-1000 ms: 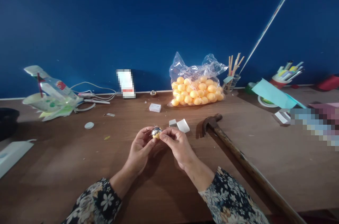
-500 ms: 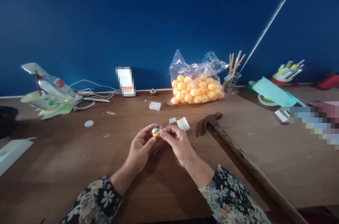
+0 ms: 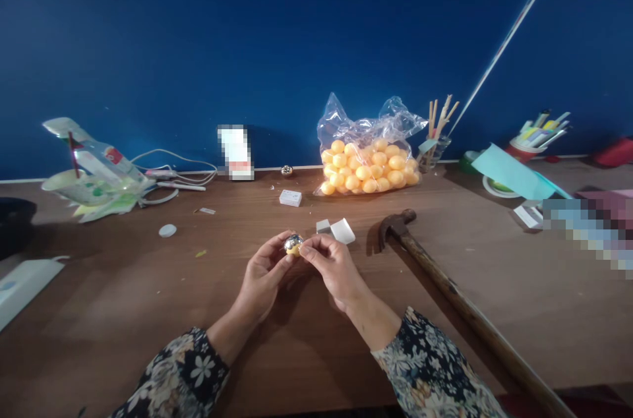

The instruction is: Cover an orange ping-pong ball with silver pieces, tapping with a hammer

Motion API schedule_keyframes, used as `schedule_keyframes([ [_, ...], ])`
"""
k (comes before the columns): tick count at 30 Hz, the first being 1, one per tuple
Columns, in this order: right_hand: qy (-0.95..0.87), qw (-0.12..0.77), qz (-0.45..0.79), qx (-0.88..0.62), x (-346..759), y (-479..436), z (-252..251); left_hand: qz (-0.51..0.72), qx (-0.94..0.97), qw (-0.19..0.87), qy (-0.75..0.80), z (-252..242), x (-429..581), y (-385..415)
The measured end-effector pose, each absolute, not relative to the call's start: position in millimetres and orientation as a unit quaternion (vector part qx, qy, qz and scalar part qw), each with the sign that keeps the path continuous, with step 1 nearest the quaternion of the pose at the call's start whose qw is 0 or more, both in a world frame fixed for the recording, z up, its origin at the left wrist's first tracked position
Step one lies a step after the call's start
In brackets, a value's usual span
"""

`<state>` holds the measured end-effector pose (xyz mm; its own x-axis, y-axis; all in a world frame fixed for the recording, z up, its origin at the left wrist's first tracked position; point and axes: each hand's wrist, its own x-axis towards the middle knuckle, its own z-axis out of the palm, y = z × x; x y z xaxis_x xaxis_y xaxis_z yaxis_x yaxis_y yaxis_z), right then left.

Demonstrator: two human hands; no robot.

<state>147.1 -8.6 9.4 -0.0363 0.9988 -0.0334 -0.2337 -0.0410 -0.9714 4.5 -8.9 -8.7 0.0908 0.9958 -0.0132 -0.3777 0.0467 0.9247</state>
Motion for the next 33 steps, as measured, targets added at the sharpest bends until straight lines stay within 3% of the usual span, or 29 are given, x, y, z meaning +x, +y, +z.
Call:
schedule_keyframes([
  [18,-0.427,0.533,0.586,-0.437,145.7,-11.5,14.1,0.556,0.416,0.615,0.373,-11.4,3.9,-7.5],
  [33,-0.408,0.526,0.615,-0.424,145.6,-11.7,14.9,0.570,0.453,0.532,0.431,-4.9,5.8,-7.9],
])
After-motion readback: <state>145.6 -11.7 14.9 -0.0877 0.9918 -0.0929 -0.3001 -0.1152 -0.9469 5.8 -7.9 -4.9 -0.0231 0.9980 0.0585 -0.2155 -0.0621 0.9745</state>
